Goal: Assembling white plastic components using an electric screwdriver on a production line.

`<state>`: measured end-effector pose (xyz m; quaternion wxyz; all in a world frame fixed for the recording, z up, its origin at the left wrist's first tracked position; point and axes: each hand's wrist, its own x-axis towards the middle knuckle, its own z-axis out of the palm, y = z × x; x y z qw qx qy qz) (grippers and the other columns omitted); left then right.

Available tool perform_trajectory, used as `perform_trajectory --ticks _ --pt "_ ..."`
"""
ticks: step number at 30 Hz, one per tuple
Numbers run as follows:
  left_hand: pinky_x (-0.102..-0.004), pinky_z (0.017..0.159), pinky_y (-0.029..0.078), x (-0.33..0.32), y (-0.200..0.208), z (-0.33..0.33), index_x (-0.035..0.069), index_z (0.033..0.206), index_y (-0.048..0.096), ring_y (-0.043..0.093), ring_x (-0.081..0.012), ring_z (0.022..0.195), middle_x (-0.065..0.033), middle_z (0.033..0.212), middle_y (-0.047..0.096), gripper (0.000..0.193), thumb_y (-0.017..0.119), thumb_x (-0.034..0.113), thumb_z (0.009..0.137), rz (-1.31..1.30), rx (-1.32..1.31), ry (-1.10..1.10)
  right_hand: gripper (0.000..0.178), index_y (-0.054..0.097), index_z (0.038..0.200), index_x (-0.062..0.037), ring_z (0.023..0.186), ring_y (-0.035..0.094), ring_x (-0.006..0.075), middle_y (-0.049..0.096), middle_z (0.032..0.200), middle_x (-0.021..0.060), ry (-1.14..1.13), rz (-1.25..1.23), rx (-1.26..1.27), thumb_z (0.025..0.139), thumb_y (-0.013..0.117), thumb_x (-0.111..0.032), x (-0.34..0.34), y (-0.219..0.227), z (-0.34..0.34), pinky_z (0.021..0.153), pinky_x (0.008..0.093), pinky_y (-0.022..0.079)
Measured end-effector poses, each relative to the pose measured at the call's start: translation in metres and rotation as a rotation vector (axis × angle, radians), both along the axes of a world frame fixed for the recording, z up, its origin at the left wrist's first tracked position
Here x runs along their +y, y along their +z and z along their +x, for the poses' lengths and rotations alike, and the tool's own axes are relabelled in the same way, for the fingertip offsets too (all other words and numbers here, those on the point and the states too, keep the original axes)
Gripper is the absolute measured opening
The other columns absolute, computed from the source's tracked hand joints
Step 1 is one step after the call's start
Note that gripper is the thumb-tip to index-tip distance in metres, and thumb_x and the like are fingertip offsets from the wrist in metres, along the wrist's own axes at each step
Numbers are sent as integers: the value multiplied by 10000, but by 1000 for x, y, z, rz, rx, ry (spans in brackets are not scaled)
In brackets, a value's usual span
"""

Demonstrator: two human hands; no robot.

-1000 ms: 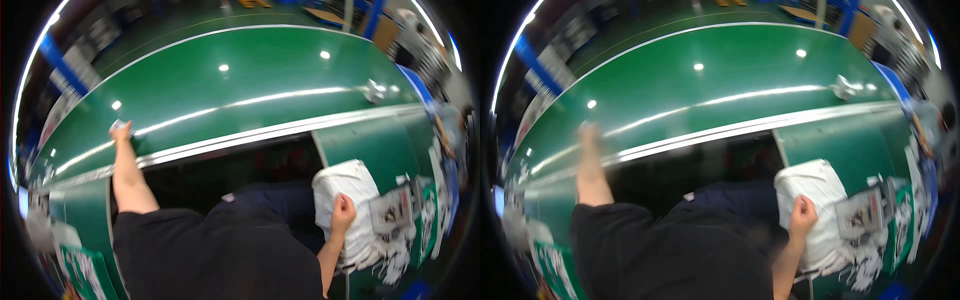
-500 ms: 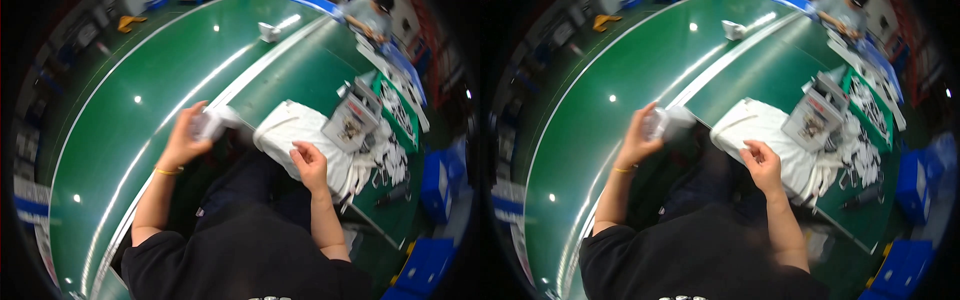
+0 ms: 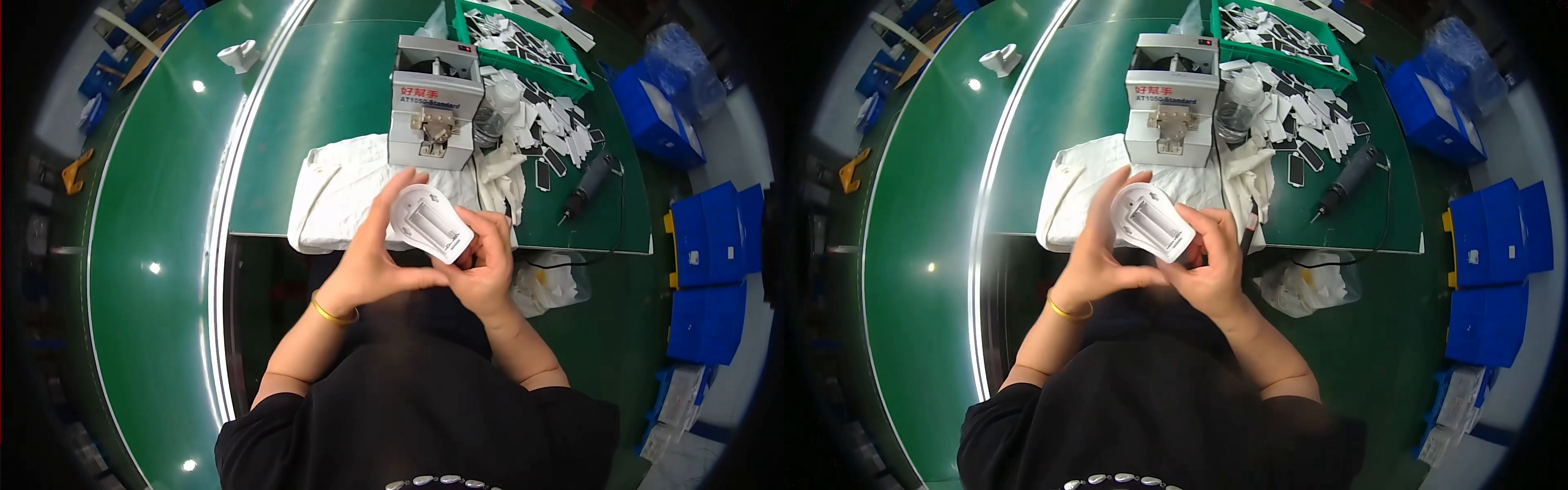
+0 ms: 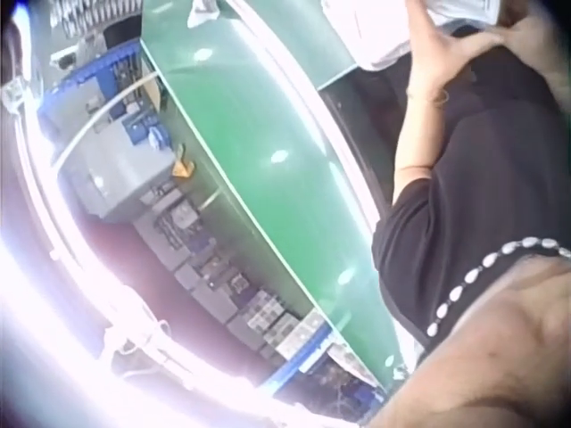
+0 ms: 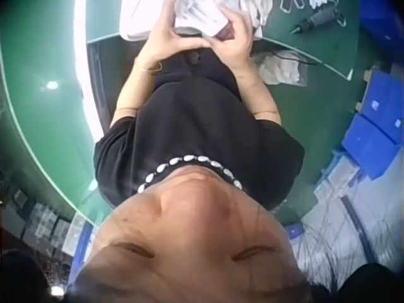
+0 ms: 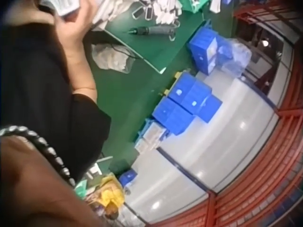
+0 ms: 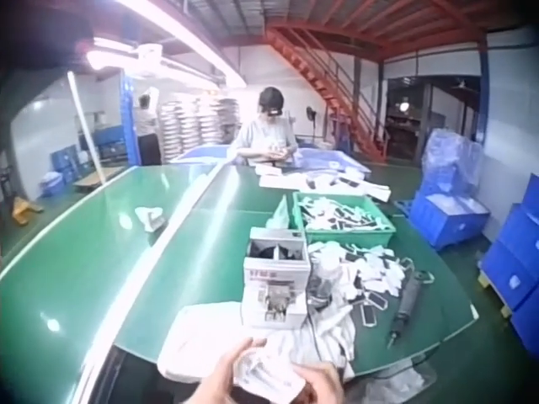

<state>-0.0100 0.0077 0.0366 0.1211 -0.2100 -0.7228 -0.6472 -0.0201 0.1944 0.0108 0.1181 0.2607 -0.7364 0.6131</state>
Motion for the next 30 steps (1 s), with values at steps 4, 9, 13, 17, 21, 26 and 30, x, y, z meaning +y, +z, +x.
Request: perform_trajectory --ticks 4,9,13,17,21,26,30 --pt "-437 1120 352 8 -9 -9 20 1529 207 412 -336 1357 -200 1455 393 1307 980 326 521 -131 43 93 778 481 1376 -31 830 551 170 517 1048 89 -73 -18 11 690 846 -75 -5 -12 3 629 274 477" --pt "-444 1102 369 -3 -20 -14 50 1547 138 438 -332 1310 -165 1367 415 1317 964 217 535 1 -101 40 844 314 1485 -7 934 623 125 467 1239 77 292 19 -325 772 755 86 11 8 -5 745 236 514" --pt "-434 1110 353 -4 -28 -10 71 1551 137 482 -301 1280 -161 1328 496 1278 941 142 560 -50 -114 53 456 668 1195 -31 876 632 140 671 1041 50 78 339 -123 760 803 -64 58 28 -53 731 280 504" --pt "-447 1138 317 0 -34 -3 100 1556 98 491 -297 1310 -172 1377 526 1320 962 139 558 -145 -146 -42 342 705 1055 -27 908 673 268 710 1023 143 -649 739 -85 770 799 -191 113 9 -117 779 352 521" --pt "-446 1150 305 -2 -45 -4 97 1534 194 463 -305 1352 -189 1429 501 1216 950 134 583 -197 -209 -35 368 703 1031 -41 941 682 306 718 1000 150 -766 1034 -116 767 801 -276 121 -4 -144 803 392 530" --pt "-401 1105 384 -3 -50 -12 56 1525 242 502 -298 1321 -170 1434 499 1157 930 120 596 -164 -144 -39 394 667 1131 -89 877 698 335 732 931 127 -873 1087 -250 777 710 -258 120 -10 -165 807 432 541" --pt "-404 1106 382 -3 -56 -11 63 1526 233 512 -307 1310 -173 1431 505 1144 917 118 611 -111 -125 -32 472 607 1310 -92 754 671 232 684 840 76 -776 914 -319 841 627 -143 120 10 -161 742 349 527"
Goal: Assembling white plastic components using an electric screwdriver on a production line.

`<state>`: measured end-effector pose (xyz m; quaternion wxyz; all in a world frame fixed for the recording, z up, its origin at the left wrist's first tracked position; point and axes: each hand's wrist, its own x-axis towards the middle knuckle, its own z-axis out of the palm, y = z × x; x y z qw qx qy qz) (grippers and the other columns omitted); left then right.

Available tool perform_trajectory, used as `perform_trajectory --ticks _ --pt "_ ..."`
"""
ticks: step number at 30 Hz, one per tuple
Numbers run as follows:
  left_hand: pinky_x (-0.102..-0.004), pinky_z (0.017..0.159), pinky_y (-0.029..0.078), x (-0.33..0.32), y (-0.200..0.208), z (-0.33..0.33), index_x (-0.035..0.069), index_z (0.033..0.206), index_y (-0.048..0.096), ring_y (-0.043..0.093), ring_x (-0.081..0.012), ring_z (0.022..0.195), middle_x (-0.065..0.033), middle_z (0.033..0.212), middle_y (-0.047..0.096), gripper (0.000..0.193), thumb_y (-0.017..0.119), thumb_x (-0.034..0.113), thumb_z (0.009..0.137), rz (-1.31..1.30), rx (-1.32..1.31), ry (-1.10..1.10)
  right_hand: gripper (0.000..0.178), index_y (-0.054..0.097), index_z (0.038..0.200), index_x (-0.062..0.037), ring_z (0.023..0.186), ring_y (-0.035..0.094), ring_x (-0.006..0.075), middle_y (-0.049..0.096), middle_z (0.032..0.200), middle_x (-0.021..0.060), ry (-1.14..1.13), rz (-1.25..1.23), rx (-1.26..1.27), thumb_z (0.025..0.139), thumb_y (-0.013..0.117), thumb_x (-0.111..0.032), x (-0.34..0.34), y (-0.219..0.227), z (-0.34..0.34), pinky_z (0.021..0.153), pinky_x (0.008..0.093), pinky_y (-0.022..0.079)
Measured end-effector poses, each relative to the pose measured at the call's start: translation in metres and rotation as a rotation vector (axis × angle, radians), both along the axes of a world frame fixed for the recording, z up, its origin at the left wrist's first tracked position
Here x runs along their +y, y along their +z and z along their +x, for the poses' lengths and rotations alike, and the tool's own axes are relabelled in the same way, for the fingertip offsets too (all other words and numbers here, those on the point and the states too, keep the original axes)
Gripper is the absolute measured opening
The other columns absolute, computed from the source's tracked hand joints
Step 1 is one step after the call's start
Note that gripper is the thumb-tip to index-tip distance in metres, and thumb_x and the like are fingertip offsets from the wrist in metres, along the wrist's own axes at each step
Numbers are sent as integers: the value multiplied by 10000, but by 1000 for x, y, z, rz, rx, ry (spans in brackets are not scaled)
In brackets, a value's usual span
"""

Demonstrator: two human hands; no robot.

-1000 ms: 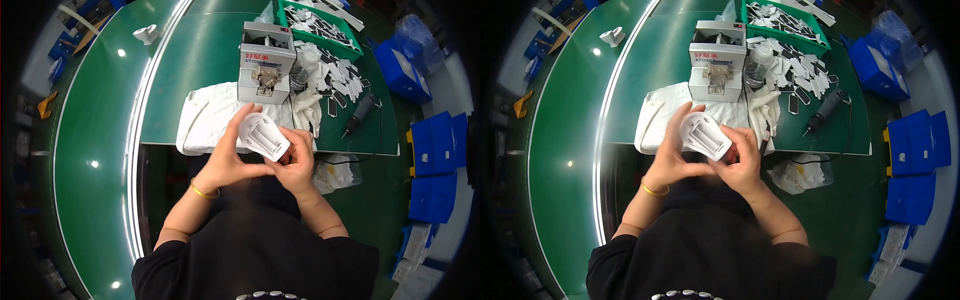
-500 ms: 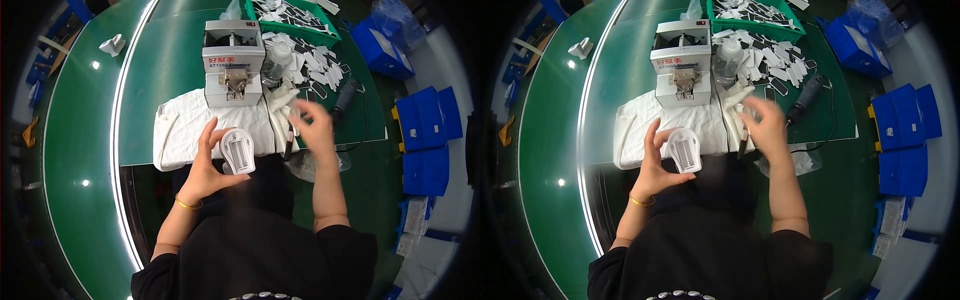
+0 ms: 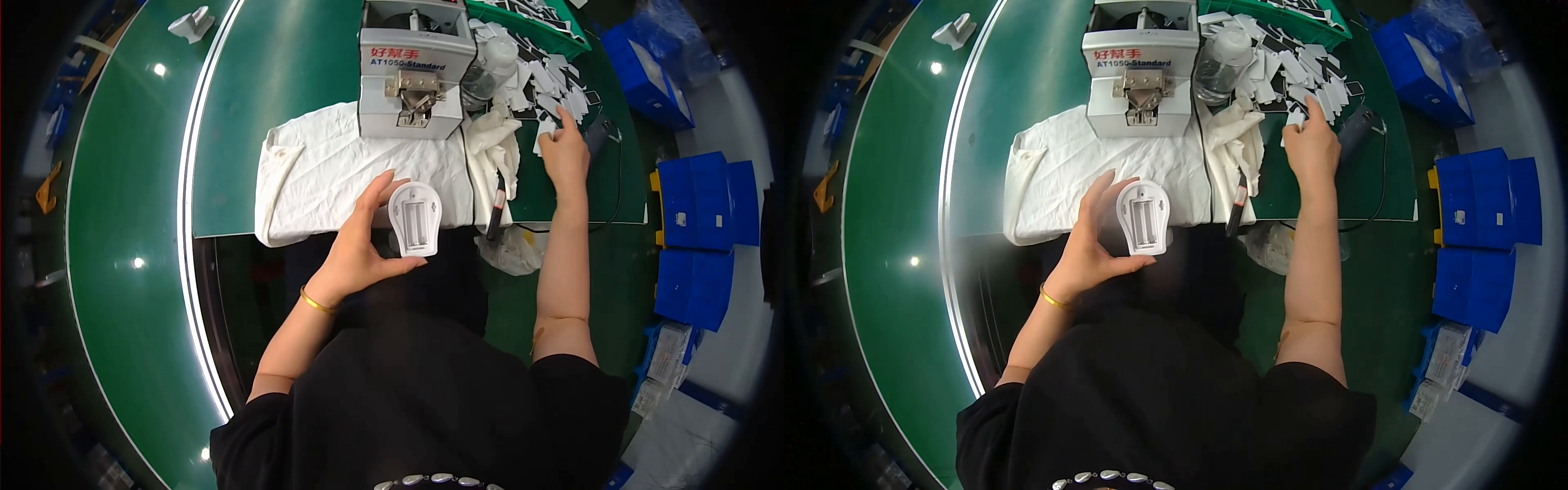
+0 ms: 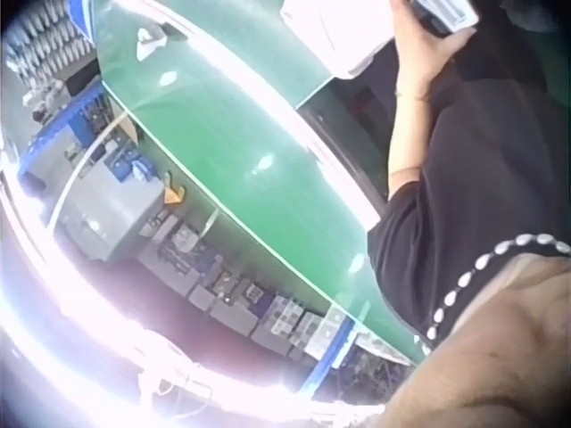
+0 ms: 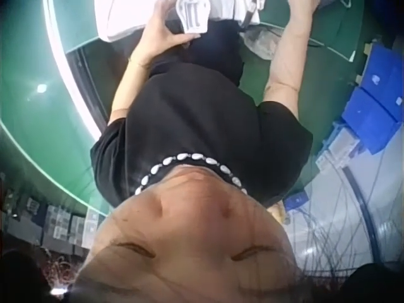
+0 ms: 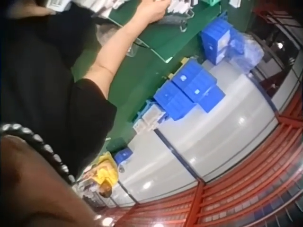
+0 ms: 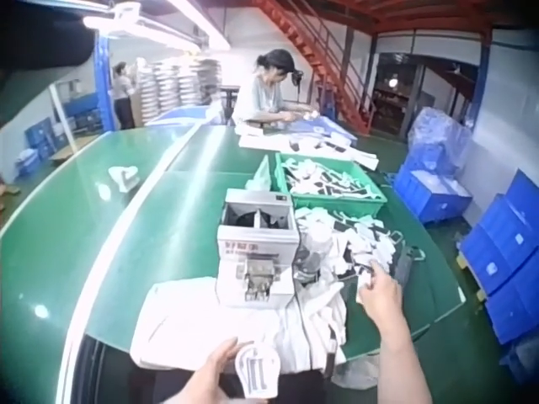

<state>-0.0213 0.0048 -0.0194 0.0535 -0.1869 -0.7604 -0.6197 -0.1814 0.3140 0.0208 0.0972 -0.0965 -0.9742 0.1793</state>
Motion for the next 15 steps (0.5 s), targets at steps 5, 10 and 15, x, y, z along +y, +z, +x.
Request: perform_trajectory --ticks 5,10,15 --pt "-406 1111 377 2 -10 2 58 1524 224 503 -315 1321 -183 1440 495 1123 895 101 625 44 21 7 337 622 1262 -18 769 529 22 555 871 -67 463 -1017 60 932 575 34 -59 32 64 659 167 417" --pt "-399 1102 394 5 -11 3 34 1513 237 489 -331 1337 -205 1445 480 1099 885 92 627 130 -8 1 229 646 1136 -3 822 584 52 635 922 -13 703 -1000 -209 909 661 19 -105 21 116 754 202 466" --pt "-399 1096 406 4 -12 4 25 1508 255 487 -338 1339 -204 1449 471 1087 885 92 625 119 -7 13 231 642 1147 9 870 617 66 675 961 23 678 -986 -219 917 667 4 -115 8 124 780 212 488"
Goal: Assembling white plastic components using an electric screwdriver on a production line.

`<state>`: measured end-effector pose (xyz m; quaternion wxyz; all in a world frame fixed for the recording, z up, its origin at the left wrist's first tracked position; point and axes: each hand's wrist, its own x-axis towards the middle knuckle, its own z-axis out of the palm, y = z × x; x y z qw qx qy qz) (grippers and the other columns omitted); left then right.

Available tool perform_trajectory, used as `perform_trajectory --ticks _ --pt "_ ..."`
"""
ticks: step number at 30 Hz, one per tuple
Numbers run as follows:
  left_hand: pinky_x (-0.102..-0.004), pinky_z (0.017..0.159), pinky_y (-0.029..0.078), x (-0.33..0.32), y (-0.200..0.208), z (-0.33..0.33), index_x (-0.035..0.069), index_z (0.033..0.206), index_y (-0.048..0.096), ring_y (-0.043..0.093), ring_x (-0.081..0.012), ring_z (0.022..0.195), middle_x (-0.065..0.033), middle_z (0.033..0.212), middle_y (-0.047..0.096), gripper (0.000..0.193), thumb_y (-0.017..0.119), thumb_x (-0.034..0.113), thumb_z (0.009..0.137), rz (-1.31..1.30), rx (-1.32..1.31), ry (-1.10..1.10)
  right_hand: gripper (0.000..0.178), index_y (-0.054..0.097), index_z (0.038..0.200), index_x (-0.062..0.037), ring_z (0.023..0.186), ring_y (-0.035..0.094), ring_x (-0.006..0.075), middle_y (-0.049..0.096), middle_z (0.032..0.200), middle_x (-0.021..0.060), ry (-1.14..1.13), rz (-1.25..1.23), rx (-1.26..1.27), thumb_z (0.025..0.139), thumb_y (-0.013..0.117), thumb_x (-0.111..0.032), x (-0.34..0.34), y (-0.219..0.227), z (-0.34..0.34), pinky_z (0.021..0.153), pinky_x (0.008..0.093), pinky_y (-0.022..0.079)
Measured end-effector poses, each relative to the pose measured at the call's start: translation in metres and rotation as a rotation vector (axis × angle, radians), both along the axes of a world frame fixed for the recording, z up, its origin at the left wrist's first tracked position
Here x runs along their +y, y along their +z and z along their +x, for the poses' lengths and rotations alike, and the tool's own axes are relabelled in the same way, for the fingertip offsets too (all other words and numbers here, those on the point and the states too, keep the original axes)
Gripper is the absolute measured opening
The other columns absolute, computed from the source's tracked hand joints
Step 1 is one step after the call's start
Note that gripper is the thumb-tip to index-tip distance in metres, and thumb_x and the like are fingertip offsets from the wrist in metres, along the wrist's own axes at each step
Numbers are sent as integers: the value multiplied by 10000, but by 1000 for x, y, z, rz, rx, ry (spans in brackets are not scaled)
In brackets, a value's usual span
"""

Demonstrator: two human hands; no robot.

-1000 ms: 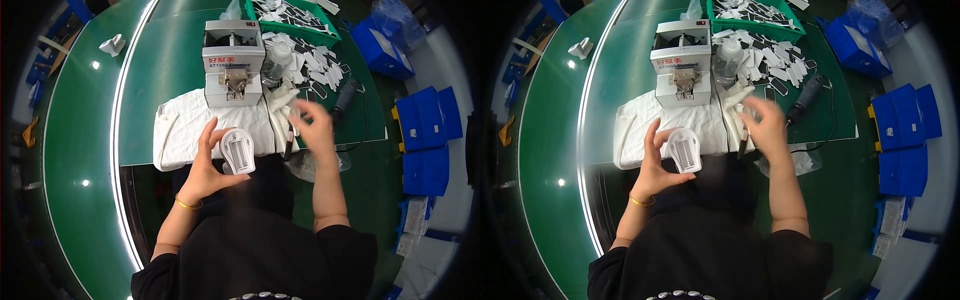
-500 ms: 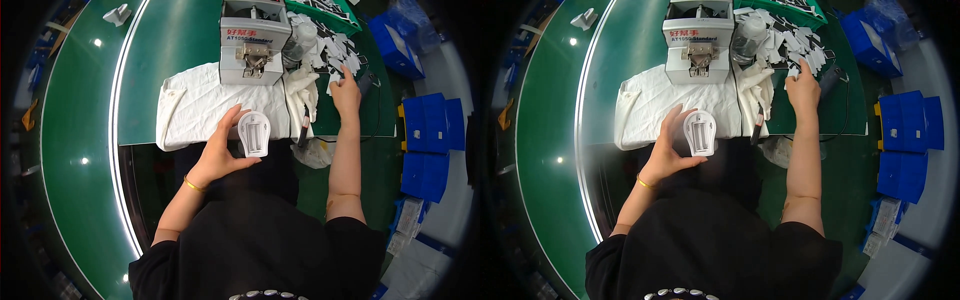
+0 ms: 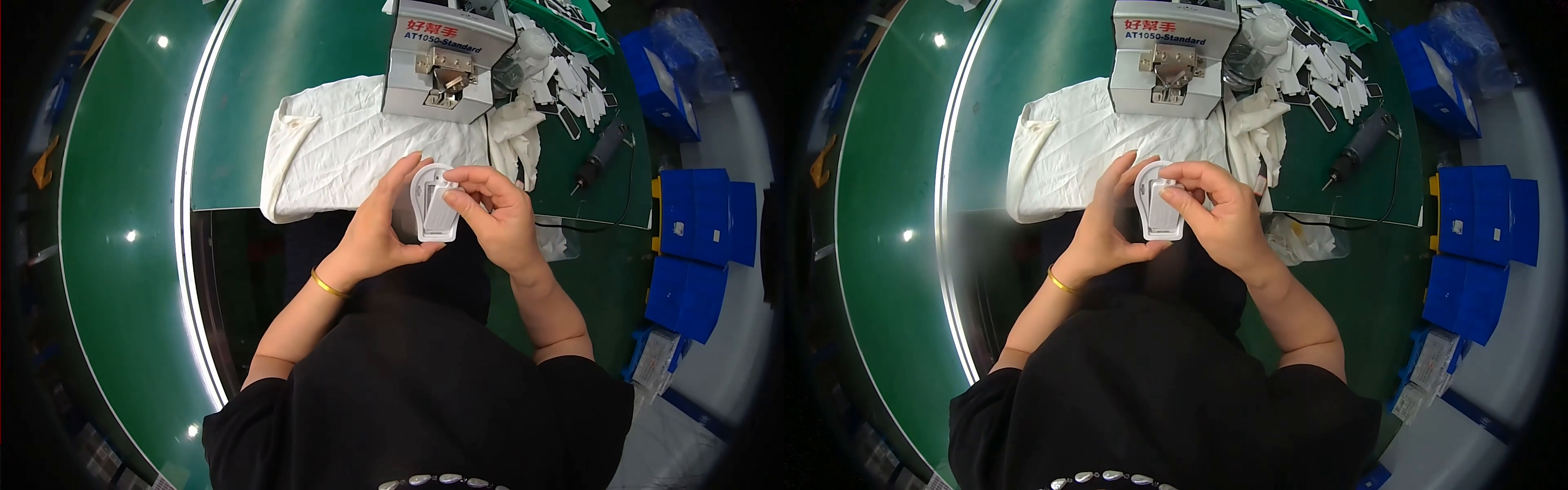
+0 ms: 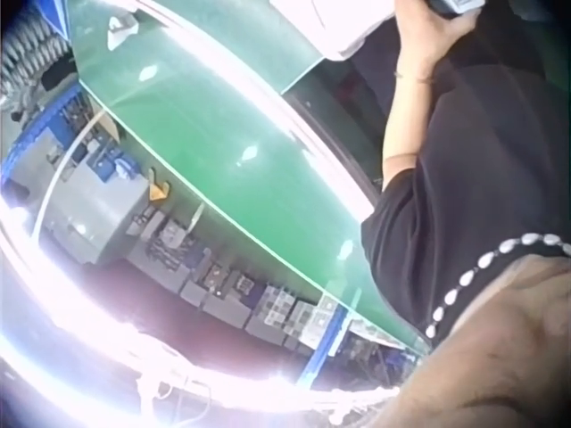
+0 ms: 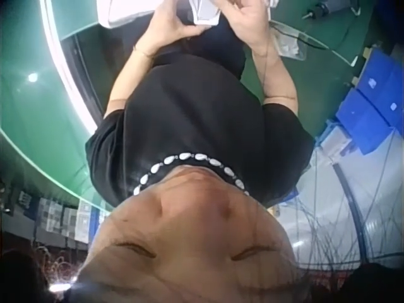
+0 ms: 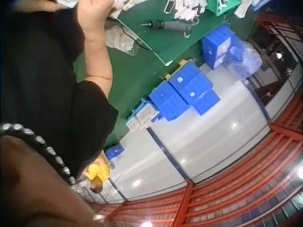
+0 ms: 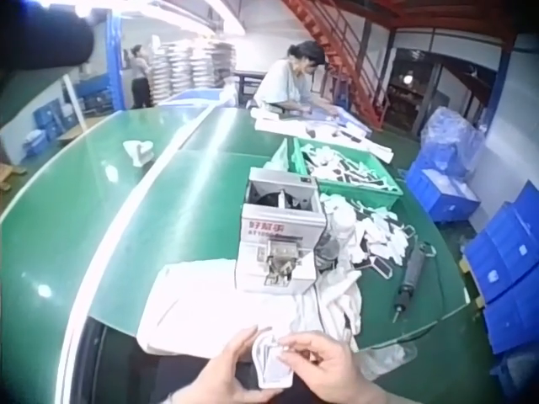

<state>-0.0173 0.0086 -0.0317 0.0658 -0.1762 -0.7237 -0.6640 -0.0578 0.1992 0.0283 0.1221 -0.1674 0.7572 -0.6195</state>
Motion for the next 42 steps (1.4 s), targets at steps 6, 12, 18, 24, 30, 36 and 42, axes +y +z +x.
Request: perform_trajectory --ticks 6,12,18,24,30,36,42 --pt "-398 1088 420 0 0 -1 14 1499 279 493 -341 1333 -199 1455 462 1068 887 96 624 -30 15 10 235 641 1155 25 854 618 61 690 945 38 -17 -23 -125 925 665 -12 2 0 -3 760 202 487" --pt "-400 1088 421 -2 3 -2 20 1496 286 495 -340 1331 -188 1457 462 1059 888 99 628 -61 23 10 246 670 1153 -4 813 600 67 682 901 19 -14 -36 -141 909 687 -32 0 -1 -3 746 209 481" --pt "-396 1090 414 -1 2 0 30 1497 289 481 -340 1347 -180 1463 463 1064 893 97 624 -32 7 7 296 733 1157 -125 864 518 158 598 1056 46 6 446 531 870 711 -58 0 -4 -8 835 268 462" --pt "-404 1104 395 -6 4 6 51 1506 285 461 -340 1363 -177 1479 454 1063 889 92 632 -11 52 -30 571 452 1448 -17 1106 560 180 561 1305 131 -52 73 -19 926 671 -96 1 -16 6 937 303 459" --pt "-401 1087 400 2 28 24 66 1521 257 441 -303 1369 -188 1508 413 884 784 93 812 180 -84 2 629 363 1439 92 1197 554 195 553 1332 162 96 -275 -404 922 669 -95 3 -3 15 1016 315 437" --pt "-348 1042 421 1 32 25 82 1525 241 484 -215 1281 -167 1462 435 730 662 72 929 469 -397 -87 556 419 1383 72 1120 589 168 591 1238 137 58 -296 -289 924 682 -101 -5 -12 28 958 293 479" --pt "-341 1049 410 7 26 25 74 1520 241 460 -216 1305 -179 1478 423 717 652 64 933 399 -415 -30 552 434 1379 75 1116 591 168 602 1232 135 27 -288 -322 920 683 -104 -4 -15 24 971 295 470"
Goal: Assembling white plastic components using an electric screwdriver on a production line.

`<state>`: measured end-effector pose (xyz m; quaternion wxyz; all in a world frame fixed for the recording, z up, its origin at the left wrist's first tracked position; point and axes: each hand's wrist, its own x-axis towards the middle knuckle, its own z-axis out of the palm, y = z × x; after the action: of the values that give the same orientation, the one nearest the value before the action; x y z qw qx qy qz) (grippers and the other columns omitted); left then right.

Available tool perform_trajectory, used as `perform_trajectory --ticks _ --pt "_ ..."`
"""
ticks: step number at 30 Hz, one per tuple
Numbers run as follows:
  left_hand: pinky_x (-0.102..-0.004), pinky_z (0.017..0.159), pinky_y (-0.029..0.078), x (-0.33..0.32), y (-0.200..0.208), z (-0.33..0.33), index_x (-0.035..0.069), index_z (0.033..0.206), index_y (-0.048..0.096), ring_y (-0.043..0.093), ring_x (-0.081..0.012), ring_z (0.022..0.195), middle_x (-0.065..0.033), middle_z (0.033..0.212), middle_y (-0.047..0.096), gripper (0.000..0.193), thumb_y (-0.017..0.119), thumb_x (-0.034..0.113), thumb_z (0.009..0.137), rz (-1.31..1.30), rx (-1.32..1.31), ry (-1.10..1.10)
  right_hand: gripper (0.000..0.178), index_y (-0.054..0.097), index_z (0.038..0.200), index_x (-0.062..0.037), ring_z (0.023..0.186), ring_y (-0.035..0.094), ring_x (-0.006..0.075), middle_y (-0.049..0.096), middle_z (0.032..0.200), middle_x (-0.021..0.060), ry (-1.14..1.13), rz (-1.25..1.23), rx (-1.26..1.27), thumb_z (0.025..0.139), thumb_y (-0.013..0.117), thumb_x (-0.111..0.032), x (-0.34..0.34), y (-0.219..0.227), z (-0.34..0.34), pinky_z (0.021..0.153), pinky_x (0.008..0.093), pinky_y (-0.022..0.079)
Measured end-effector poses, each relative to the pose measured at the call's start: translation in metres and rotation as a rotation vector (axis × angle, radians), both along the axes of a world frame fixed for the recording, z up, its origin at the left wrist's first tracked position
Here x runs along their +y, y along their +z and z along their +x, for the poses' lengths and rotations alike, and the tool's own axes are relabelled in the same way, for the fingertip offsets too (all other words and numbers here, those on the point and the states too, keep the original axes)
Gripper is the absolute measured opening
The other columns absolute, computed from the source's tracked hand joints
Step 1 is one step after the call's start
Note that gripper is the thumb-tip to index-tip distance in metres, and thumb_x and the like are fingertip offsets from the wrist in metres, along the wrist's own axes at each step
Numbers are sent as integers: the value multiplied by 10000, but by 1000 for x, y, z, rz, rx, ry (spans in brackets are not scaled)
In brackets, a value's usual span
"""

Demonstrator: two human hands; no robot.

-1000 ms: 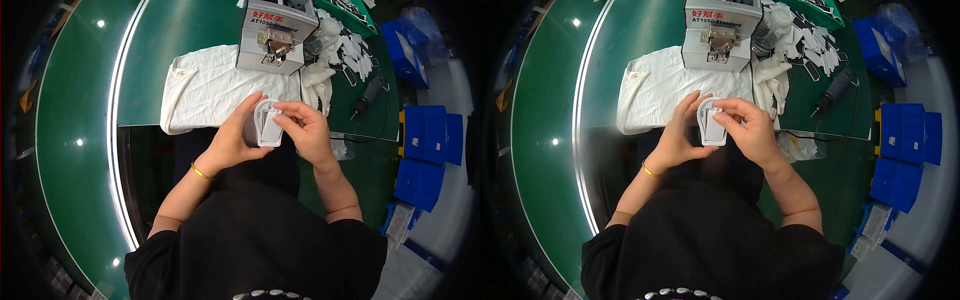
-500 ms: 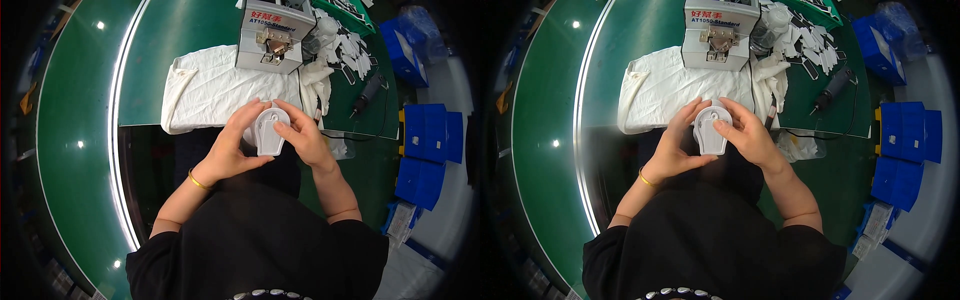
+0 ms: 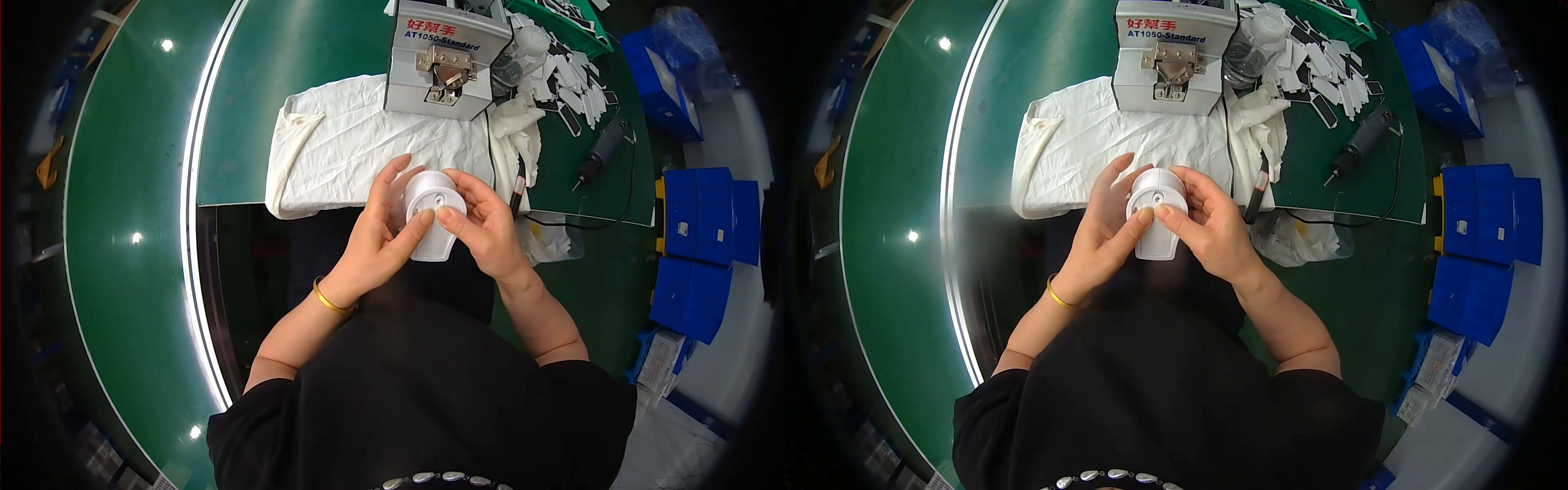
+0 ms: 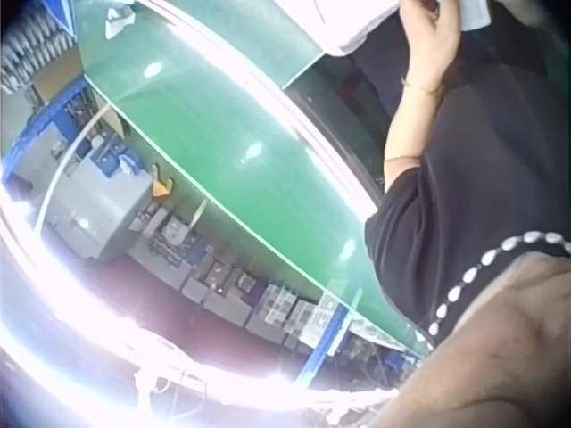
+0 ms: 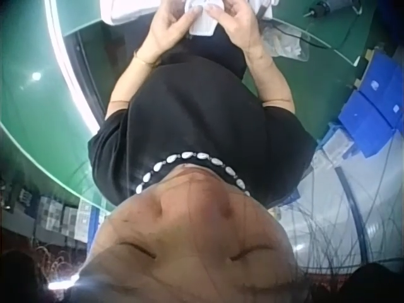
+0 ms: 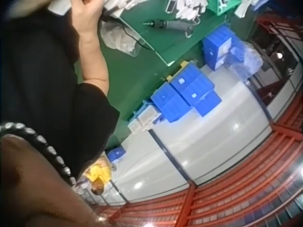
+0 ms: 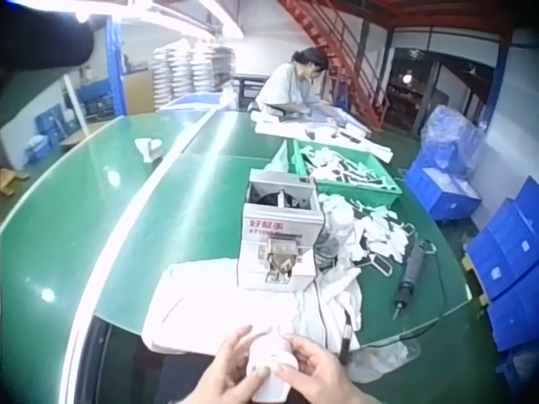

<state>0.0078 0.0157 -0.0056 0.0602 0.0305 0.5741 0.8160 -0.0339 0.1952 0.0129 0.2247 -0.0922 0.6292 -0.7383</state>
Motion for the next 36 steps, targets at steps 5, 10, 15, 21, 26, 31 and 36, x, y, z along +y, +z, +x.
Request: perform_trajectory --ticks 5,10,15,21,26,31,36 --pt "-405 1110 371 -1 10 -6 51 1508 258 442 -332 1347 -199 1489 419 1010 872 128 710 -472 437 50 545 450 1386 70 1060 631 165 641 1200 137 -35 -10 -105 923 681 -101 7 0 -13 949 292 495" --pt "-425 1105 377 -10 -1 -15 44 1501 283 463 -350 1321 -159 1454 465 1113 924 152 598 -624 415 65 380 576 1277 40 915 660 137 689 1103 119 -329 176 296 949 665 -128 71 4 -68 856 287 537" --pt "-416 1082 395 -8 -13 -22 45 1494 296 486 -335 1300 -147 1439 485 1080 915 162 617 -615 402 120 684 565 1298 80 1035 651 214 679 1151 167 -1016 1279 443 798 815 -314 197 0 -165 897 310 509" --pt "-408 1073 407 -12 -17 -25 47 1486 317 489 -338 1296 -150 1435 486 1072 922 186 611 -580 420 103 575 658 1129 56 1015 653 241 678 1090 181 -911 1084 -31 726 839 -312 258 -29 -194 843 328 524" --pt "-422 1076 406 -16 -17 -23 56 1437 414 483 -356 1296 -157 1427 485 1002 929 187 588 -663 452 98 429 638 1099 45 972 645 252 663 1071 170 -898 343 -163 768 769 -196 278 -36 -187 751 342 535" --pt "-434 1069 411 -19 -14 -23 101 1389 498 480 -370 1291 -159 1408 492 902 914 153 589 -720 513 106 511 456 1344 34 1256 529 343 547 1303 211 -354 -683 27 851 563 -46 187 33 -146 1085 501 407" --pt "-441 1070 410 -18 -13 -24 147 1324 581 473 -378 1294 -164 1403 493 807 907 153 586 -710 511 98 466 425 1372 5 1297 488 361 515 1334 213 -282 -475 437 916 519 -21 76 98 -144 1160 595 287"
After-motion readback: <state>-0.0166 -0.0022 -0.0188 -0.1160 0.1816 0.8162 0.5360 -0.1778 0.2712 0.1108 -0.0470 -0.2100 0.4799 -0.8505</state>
